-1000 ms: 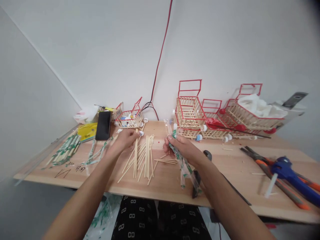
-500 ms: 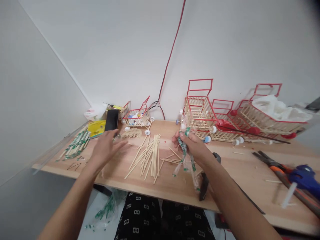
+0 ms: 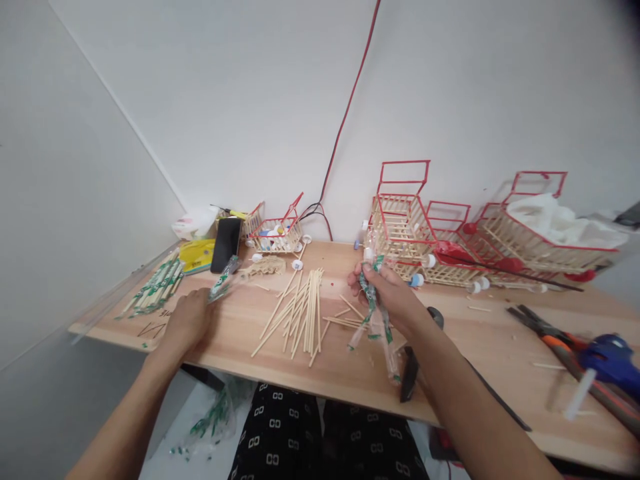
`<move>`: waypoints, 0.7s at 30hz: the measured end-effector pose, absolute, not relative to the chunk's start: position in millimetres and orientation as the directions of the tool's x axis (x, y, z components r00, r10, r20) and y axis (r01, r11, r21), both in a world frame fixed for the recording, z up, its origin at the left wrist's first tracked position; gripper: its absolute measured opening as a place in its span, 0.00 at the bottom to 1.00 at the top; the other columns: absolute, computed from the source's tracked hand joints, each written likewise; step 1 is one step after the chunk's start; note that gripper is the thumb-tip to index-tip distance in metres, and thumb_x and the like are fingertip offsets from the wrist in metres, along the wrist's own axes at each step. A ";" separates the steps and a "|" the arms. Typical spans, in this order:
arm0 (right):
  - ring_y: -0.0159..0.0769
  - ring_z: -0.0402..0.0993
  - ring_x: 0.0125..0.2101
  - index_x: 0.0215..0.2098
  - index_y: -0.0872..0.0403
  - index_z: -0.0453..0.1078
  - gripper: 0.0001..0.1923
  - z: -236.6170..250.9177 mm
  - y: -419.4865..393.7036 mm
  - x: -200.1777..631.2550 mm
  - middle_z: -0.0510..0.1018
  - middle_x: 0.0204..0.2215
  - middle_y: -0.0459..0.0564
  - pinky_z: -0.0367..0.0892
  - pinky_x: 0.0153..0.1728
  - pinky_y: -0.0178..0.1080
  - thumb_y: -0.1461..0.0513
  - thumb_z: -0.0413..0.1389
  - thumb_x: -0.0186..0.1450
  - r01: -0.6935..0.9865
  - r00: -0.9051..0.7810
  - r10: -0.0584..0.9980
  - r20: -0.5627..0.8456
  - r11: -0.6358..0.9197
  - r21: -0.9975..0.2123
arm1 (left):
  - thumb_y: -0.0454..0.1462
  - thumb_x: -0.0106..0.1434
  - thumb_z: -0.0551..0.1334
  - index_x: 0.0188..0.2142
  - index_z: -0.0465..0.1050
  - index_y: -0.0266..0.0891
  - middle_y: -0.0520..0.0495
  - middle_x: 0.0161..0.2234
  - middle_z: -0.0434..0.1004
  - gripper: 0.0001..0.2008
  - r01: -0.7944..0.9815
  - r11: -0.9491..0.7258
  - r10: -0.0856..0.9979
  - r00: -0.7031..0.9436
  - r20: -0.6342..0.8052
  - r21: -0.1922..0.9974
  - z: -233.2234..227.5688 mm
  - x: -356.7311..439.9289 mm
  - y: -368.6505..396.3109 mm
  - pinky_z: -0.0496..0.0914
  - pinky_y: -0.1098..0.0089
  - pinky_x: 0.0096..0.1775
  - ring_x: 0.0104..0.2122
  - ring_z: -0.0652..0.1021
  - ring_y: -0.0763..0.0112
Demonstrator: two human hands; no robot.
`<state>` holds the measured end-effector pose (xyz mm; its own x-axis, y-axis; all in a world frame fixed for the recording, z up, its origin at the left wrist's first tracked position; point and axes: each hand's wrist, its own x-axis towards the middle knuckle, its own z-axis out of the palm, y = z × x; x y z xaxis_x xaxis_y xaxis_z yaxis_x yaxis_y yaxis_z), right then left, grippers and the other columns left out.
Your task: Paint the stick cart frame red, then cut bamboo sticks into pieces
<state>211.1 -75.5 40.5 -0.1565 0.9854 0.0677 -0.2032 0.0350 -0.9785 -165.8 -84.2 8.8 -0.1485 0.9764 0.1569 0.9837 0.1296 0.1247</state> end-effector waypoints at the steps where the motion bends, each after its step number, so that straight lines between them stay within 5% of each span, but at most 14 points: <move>1: 0.30 0.69 0.27 0.34 0.53 0.63 0.18 40.9 -75.5 210.9 0.76 0.32 0.49 0.59 0.22 0.31 0.48 0.57 0.59 -0.207 -0.148 0.987 0.067 0.035 -0.978 | 0.37 0.62 0.49 0.38 0.69 0.34 0.35 0.34 0.75 0.13 0.977 0.152 0.970 -0.177 0.169 0.151 10.5 -166.6 -85.0 0.65 0.61 0.38 0.37 0.75 0.51; 3: 0.33 0.72 0.31 0.34 0.53 0.62 0.19 41.8 -75.9 209.8 0.77 0.35 0.51 0.59 0.22 0.31 0.47 0.57 0.59 -0.208 -0.139 0.988 0.067 0.037 -0.977 | 0.38 0.62 0.49 0.33 0.68 0.37 0.39 0.28 0.73 0.11 0.945 0.169 0.947 -0.235 0.220 0.281 18.0 -165.2 -87.5 0.65 0.64 0.34 0.32 0.74 0.56; 5: 0.37 0.73 0.36 0.33 0.53 0.62 0.18 42.1 -76.5 207.6 0.77 0.38 0.53 0.62 0.24 0.32 0.47 0.56 0.59 -0.217 -0.141 0.987 0.077 0.045 -0.975 | 0.40 0.60 0.53 0.29 0.67 0.39 0.46 0.25 0.70 0.09 0.824 0.091 0.924 -0.279 0.261 0.559 30.4 -155.2 -90.2 0.64 0.69 0.30 0.27 0.71 0.63; 8: 0.40 0.72 0.44 0.31 0.52 0.63 0.15 41.5 -78.0 202.7 0.76 0.44 0.54 0.66 0.32 0.36 0.49 0.56 0.60 -0.252 -0.161 0.983 0.088 0.045 -0.967 | 0.46 0.57 0.60 0.27 0.64 0.38 0.53 0.21 0.66 0.13 0.232 -0.022 0.962 -0.259 0.084 0.973 52.2 -117.8 -91.2 0.58 0.76 0.22 0.20 0.66 0.74; 10: 0.41 0.70 0.48 0.30 0.52 0.63 0.14 40.5 -78.8 199.4 0.74 0.49 0.53 0.67 0.38 0.38 0.50 0.56 0.61 -0.276 -0.185 0.980 0.080 0.027 -0.961 | 0.42 0.54 0.65 0.27 0.63 0.38 0.54 0.21 0.67 0.13 -0.117 0.025 0.996 -0.085 -0.035 0.993 62.6 -79.6 -89.0 0.55 0.79 0.19 0.18 0.64 0.79; 12: 0.40 0.68 0.51 0.29 0.52 0.63 0.14 38.7 -78.7 197.0 0.71 0.53 0.51 0.66 0.42 0.40 0.50 0.56 0.62 -0.299 -0.201 0.976 0.089 0.025 -0.954 | 0.39 0.55 0.65 0.26 0.65 0.36 0.49 0.25 0.74 0.10 -0.258 0.096 0.995 0.028 -0.092 0.961 66.3 -36.6 -85.1 0.61 0.78 0.22 0.19 0.69 0.79; 16: 0.40 0.67 0.51 0.29 0.51 0.62 0.15 34.5 -75.1 195.4 0.70 0.53 0.49 0.65 0.46 0.42 0.49 0.55 0.62 -0.315 -0.132 0.981 0.141 0.094 -0.944 | 0.43 0.61 0.62 0.31 0.70 0.34 0.41 0.34 0.78 0.11 -0.325 0.207 0.952 0.285 -0.113 0.923 57.7 40.1 -77.7 0.70 0.71 0.34 0.31 0.77 0.70; 21: 0.40 0.68 0.43 0.30 0.50 0.61 0.16 32.1 -66.8 200.2 0.74 0.38 0.48 0.64 0.42 0.40 0.47 0.52 0.61 -0.129 0.055 0.982 0.180 0.186 -0.974 | 0.46 0.56 0.67 0.47 0.70 0.40 0.46 0.39 0.77 0.22 -0.292 0.201 0.921 0.382 -0.078 0.935 46.0 87.4 -69.6 0.69 0.72 0.35 0.36 0.77 0.69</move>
<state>200.2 -66.8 32.1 0.0546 0.9821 0.1803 -0.1292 0.1860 -0.9740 87.4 -69.6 46.0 0.3823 0.9207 -0.0780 -0.2923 0.2006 0.9351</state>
